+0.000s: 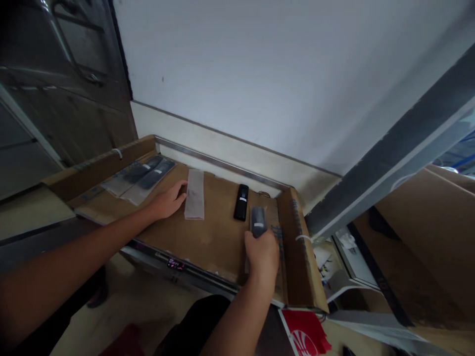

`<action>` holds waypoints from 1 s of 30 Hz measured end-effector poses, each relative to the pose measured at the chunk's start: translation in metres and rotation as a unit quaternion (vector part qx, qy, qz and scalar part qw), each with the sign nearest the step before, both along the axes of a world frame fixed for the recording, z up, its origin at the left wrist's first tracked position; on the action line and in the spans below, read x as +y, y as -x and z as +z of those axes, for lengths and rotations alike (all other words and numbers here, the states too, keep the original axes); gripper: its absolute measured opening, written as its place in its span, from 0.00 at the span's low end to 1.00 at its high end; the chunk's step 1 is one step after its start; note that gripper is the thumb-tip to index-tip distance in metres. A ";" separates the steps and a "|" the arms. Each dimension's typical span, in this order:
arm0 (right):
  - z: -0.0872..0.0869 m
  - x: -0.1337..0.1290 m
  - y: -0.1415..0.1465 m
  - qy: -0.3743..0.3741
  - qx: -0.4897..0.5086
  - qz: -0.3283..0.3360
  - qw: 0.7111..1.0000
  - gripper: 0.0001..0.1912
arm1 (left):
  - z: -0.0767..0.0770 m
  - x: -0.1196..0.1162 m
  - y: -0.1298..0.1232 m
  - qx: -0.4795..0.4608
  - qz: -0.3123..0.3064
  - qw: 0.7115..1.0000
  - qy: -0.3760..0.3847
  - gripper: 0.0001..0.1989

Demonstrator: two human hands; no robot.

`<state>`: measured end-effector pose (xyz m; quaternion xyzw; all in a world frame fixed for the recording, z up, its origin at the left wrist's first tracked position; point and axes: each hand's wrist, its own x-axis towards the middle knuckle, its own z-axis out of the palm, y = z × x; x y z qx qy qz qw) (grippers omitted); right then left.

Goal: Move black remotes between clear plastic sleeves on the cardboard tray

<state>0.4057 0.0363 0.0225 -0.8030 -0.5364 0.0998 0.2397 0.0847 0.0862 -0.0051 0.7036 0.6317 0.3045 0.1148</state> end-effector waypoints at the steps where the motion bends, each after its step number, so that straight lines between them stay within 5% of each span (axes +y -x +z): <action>1: 0.003 -0.001 0.000 -0.025 0.030 -0.001 0.999 0.19 | 0.000 0.000 0.000 -0.004 0.001 1.000 -0.003 0.21; 6: 0.022 -0.004 0.044 -0.172 0.218 0.118 0.953 0.19 | 0.000 0.001 0.004 -0.072 0.006 0.996 -0.056 0.19; 11: 0.012 0.003 0.111 -0.131 0.243 0.282 0.919 0.09 | 0.011 -0.014 0.003 -0.248 0.007 0.960 -0.125 0.23; 16: 0.008 0.008 0.130 -0.127 0.231 0.368 0.892 0.06 | 0.043 -0.035 -0.016 -0.329 -0.027 0.939 -0.093 0.27; 24: 0.010 0.012 0.129 -0.151 0.278 0.384 0.867 0.11 | 0.079 -0.035 -0.028 -0.292 -0.057 0.951 -0.089 0.26; 30: 0.012 0.011 0.127 -0.159 0.265 0.359 0.881 0.12 | 0.101 -0.035 -0.032 -0.221 -0.052 0.961 -0.157 0.23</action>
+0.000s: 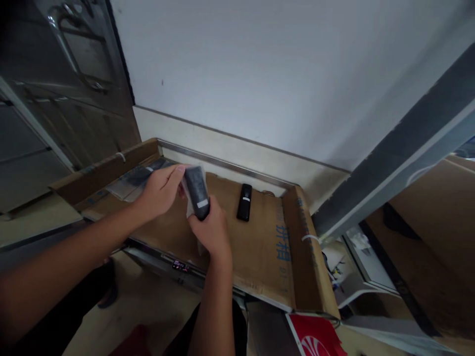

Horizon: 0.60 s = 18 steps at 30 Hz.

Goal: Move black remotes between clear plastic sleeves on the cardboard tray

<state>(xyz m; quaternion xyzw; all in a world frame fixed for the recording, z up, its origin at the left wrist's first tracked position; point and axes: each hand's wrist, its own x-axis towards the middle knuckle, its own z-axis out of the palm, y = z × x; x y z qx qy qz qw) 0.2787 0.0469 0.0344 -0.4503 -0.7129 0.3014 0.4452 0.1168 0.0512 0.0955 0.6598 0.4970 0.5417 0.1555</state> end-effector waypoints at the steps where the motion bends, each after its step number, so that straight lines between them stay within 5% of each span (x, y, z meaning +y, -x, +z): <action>1: 0.000 0.000 0.000 0.003 -0.001 -0.008 1.000 0.13 | 0.006 0.000 -0.001 0.020 0.011 1.000 -0.019 0.22; 5: -0.001 -0.001 -0.001 0.008 0.004 -0.031 0.999 0.18 | 0.034 -0.002 -0.009 0.067 0.037 0.994 -0.079 0.21; 10: -0.005 0.002 -0.003 0.003 0.019 -0.046 0.999 0.13 | 0.061 -0.006 -0.016 0.060 0.048 0.989 -0.128 0.21; 15: -0.009 0.005 -0.006 0.001 -0.005 -0.053 0.999 0.07 | 0.089 -0.001 0.002 -0.133 0.100 0.978 -0.128 0.22; 18: -0.010 0.005 -0.006 0.000 -0.034 -0.080 0.996 0.05 | 0.093 0.007 0.022 -0.197 0.134 0.967 -0.088 0.22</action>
